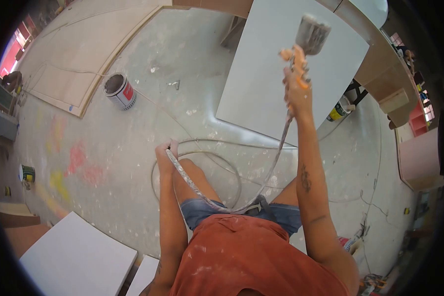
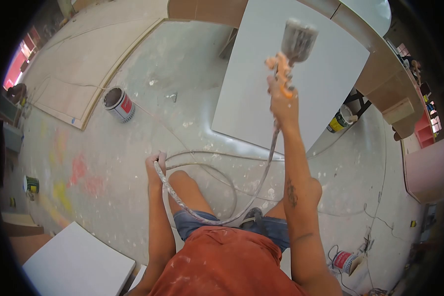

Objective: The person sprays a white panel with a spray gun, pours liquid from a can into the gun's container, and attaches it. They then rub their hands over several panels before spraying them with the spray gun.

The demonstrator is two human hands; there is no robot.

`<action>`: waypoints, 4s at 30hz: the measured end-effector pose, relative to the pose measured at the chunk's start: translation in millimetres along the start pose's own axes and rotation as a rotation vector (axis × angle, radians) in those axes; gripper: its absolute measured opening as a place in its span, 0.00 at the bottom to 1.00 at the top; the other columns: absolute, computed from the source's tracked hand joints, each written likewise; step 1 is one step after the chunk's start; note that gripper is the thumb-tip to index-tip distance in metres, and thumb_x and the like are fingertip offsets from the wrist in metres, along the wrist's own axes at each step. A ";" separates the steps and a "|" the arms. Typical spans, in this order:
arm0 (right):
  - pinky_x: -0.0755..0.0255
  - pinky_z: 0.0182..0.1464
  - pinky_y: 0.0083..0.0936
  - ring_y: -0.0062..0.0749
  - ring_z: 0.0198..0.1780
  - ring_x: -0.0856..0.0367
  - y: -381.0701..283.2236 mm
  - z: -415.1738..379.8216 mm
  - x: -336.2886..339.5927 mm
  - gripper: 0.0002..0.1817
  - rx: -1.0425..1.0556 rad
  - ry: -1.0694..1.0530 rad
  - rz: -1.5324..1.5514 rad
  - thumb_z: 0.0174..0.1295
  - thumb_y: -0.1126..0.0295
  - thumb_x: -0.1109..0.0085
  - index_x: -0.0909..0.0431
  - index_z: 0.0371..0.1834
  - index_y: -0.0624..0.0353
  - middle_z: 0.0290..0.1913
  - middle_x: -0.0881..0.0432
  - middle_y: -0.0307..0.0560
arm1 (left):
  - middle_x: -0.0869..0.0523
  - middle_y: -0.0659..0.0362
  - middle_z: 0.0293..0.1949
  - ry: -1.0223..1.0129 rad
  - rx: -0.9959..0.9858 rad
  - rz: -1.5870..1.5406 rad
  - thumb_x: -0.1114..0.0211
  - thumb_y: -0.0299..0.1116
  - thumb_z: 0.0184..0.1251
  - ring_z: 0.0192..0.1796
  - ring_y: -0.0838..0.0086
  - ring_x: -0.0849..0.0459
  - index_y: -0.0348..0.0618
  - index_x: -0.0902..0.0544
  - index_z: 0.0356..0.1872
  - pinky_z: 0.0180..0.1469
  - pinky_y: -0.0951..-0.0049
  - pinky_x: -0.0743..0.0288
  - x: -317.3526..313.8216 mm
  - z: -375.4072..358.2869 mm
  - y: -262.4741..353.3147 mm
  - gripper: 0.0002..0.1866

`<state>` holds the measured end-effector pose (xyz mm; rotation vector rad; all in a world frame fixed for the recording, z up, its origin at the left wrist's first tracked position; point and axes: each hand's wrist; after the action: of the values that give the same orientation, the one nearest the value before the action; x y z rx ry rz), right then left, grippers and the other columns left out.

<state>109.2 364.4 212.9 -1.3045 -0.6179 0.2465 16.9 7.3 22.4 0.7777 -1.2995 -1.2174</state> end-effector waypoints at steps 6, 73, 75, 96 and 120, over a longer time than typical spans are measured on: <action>0.41 0.19 0.21 0.15 0.17 0.37 -62.7 29.5 20.6 0.18 0.265 0.170 0.230 0.69 0.57 0.36 0.24 0.30 0.62 0.22 0.26 0.36 | 0.44 0.58 0.18 -0.019 -0.095 0.043 0.37 0.31 0.69 0.23 0.80 0.42 0.34 0.36 0.18 0.26 0.65 0.49 -14.1 -4.6 19.9 0.23; 0.39 0.16 0.13 0.09 0.15 0.38 211.2 -119.7 11.8 0.14 -0.605 -1.228 1.146 0.75 0.59 0.43 0.28 0.54 0.56 0.39 0.21 0.35 | 0.30 0.69 0.21 -0.596 0.215 0.650 0.44 0.35 0.74 0.21 0.82 0.32 0.38 0.12 0.48 0.21 0.72 0.38 -72.7 38.2 25.7 0.15; 0.39 0.16 0.12 0.09 0.15 0.38 201.3 -118.2 19.0 0.14 -0.461 -1.185 1.168 0.75 0.60 0.43 0.27 0.55 0.57 0.39 0.21 0.38 | 0.32 0.66 0.20 -0.556 0.254 0.559 0.41 0.40 0.73 0.23 0.80 0.34 0.38 0.19 0.34 0.24 0.70 0.39 -88.7 14.7 5.8 0.15; 0.36 0.21 0.21 0.21 0.27 0.36 -354.0 -169.5 266.4 0.31 0.385 0.361 0.890 0.65 0.79 0.47 0.49 0.70 0.70 0.47 0.36 0.48 | 0.23 0.63 0.25 -1.246 0.756 -0.055 0.35 0.49 0.71 0.26 0.76 0.26 0.47 0.20 0.34 0.31 0.72 0.30 -131.6 -99.9 226.2 0.16; 0.21 0.45 0.27 0.35 0.44 0.16 -696.1 -251.2 338.4 0.38 0.282 1.103 -0.544 0.69 0.76 0.39 0.47 0.79 0.71 0.63 0.25 0.62 | 0.15 0.46 0.43 -1.541 -0.147 -0.682 0.45 0.41 0.80 0.47 0.50 0.16 0.41 0.26 0.62 0.51 0.59 0.24 63.4 -170.5 865.7 0.18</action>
<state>406.9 143.5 937.3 -0.7765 0.0401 -0.7748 361.5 126.5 828.4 -0.0121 -2.1301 -2.6709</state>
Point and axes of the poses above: each hand's wrist, its own z-axis towards the middle knuckle, its own x-axis out of the back of the hand, y = z × x
